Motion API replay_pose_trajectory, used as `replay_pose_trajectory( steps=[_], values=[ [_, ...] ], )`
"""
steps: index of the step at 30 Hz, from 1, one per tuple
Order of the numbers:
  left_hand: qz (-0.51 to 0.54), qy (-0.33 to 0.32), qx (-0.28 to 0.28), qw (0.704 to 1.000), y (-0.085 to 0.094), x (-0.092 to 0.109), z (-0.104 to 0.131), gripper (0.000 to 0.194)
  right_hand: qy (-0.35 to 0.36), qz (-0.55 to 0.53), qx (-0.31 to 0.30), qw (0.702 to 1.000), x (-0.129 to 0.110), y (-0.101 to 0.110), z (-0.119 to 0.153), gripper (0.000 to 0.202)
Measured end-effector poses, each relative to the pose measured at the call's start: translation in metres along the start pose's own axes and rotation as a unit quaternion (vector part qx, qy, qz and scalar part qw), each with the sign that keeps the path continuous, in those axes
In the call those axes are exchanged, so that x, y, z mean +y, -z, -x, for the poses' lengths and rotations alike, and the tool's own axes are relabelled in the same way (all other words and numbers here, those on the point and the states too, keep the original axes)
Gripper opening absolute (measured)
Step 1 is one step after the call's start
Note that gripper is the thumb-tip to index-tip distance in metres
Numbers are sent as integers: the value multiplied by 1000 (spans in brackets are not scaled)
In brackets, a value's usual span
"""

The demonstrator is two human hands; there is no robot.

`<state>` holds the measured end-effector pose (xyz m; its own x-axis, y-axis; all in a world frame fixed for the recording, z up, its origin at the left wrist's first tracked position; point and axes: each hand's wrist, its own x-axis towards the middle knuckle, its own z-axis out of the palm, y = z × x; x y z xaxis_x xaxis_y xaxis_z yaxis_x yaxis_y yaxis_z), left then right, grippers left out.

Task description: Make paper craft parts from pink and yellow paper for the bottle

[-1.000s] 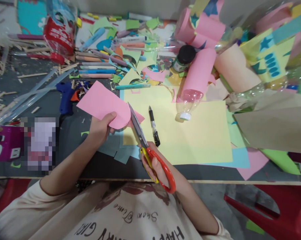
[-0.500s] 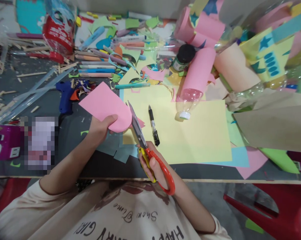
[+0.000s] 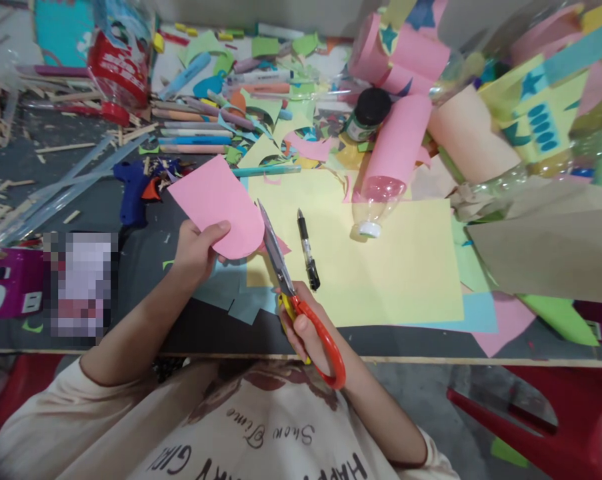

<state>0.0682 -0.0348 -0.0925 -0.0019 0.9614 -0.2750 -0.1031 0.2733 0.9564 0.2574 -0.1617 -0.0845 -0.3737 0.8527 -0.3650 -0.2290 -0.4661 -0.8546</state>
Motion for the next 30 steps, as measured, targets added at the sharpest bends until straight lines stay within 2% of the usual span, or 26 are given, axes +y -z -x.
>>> replay_pose_trajectory(
  steps=[9,14,20,23,25,27,30],
  values=[
    [10,-10,19,1000,-2,-1,-1,24,13,2,7,1000,1,-2,0,59],
    [7,-13,59,998,-2,-1,-2,31,16,-15,9,1000,4,-1,-1,53],
    [7,-22,60,998,-1,-2,-3,33,11,-23,17,1000,2,-5,-4,44],
    [10,-24,63,998,-1,-2,-4,34,13,32,47,998,-12,0,0,43],
    [11,-22,63,998,-1,-2,-4,36,14,94,103,990,-25,11,6,45],
    [10,-22,58,998,-1,-2,-4,37,6,191,166,967,-38,26,14,44],
    [3,-25,50,998,-1,-1,-3,35,-36,335,215,917,-50,47,23,39]
  ],
)
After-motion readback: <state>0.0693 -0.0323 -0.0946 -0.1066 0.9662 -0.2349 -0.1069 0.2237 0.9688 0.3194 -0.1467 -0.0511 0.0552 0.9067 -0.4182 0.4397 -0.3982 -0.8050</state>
